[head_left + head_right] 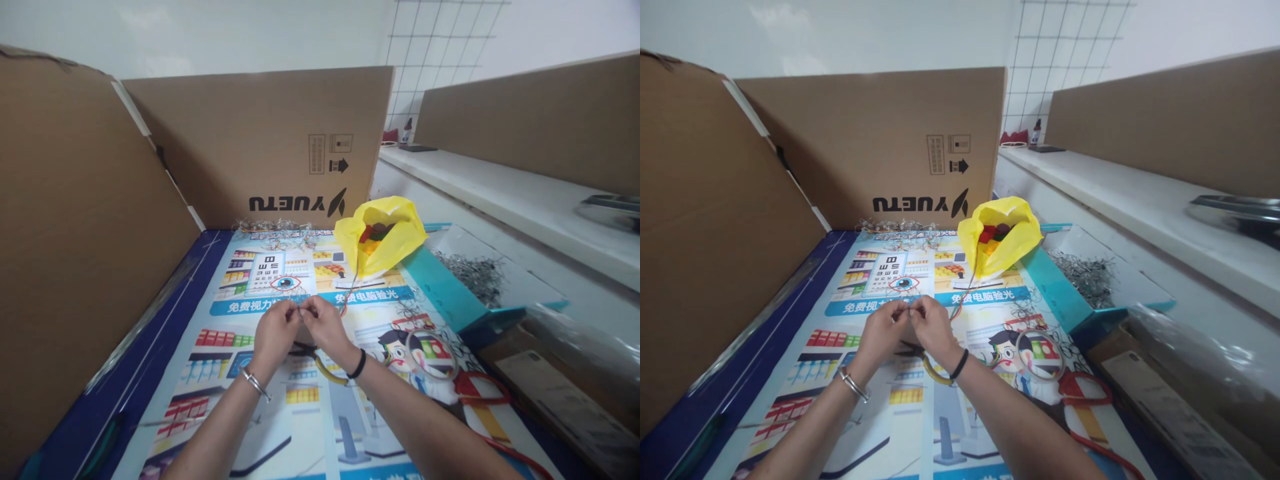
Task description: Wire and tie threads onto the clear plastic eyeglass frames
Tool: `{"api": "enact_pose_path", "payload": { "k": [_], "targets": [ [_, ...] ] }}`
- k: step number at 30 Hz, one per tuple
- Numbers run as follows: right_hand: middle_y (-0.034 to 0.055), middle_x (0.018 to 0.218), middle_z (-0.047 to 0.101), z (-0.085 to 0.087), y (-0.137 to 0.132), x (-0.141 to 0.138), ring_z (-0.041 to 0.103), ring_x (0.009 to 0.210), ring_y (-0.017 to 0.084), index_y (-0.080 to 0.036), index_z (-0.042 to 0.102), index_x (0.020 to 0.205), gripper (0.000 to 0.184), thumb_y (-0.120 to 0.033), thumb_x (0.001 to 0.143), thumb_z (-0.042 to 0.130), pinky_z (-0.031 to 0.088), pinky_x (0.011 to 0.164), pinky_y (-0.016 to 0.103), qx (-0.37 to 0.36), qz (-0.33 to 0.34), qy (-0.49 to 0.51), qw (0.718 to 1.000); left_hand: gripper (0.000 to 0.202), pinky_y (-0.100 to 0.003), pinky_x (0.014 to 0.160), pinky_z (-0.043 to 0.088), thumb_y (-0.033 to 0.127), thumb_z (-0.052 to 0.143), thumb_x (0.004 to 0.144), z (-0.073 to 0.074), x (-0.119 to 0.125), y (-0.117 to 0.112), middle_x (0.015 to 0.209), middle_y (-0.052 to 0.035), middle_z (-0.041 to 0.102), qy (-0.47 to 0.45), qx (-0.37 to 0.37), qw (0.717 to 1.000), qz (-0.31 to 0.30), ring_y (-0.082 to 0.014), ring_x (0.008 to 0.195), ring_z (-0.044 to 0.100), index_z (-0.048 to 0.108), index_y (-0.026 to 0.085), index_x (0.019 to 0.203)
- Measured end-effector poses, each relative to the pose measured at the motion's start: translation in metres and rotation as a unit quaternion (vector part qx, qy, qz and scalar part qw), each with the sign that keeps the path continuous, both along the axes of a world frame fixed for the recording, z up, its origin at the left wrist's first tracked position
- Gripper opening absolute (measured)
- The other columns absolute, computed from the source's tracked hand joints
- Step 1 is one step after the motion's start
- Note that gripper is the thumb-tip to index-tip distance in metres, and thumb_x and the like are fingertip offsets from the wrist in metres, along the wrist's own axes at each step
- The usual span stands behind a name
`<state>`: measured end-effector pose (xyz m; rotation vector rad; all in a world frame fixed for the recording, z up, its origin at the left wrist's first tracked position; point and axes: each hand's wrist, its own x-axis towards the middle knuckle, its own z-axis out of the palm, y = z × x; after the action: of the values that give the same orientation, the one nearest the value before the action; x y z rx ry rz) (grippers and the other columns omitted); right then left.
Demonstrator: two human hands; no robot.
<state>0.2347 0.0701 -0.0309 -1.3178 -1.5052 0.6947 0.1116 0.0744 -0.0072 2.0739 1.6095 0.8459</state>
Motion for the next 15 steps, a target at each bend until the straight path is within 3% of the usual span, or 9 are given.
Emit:
{"api": "enact_pose_path", "payload": {
  "k": [6,15],
  "targets": [
    [-0.0027,0.066,0.054,-0.001,0.001,0.000,0.050,0.063,0.012,-0.020,0.051,0.069,0.007,-0.020,0.074,0.047,0.041,0.060,0.024,-0.007,0.007,0.070,0.997,0.016,-0.024,0.066,0.039,0.019,0.046,0.081,0.006,-0.004,0.001,0.078,-0.0015,0.064,0.017,0.001,1.000,-0.026,-0.0152,0.073,0.056,0.062,0.020,0.081],
    [-0.0029,0.063,0.053,-0.004,0.003,-0.001,0.051,0.061,0.012,-0.019,0.051,0.069,0.005,-0.020,0.072,0.048,0.043,0.058,0.023,-0.029,0.005,0.130,0.991,0.021,-0.027,0.064,0.035,0.018,0.043,0.083,0.030,-0.012,-0.006,0.075,-0.0057,0.063,0.188,0.022,0.980,-0.067,-0.0188,0.074,0.057,0.061,0.019,0.072]
  ]
}}
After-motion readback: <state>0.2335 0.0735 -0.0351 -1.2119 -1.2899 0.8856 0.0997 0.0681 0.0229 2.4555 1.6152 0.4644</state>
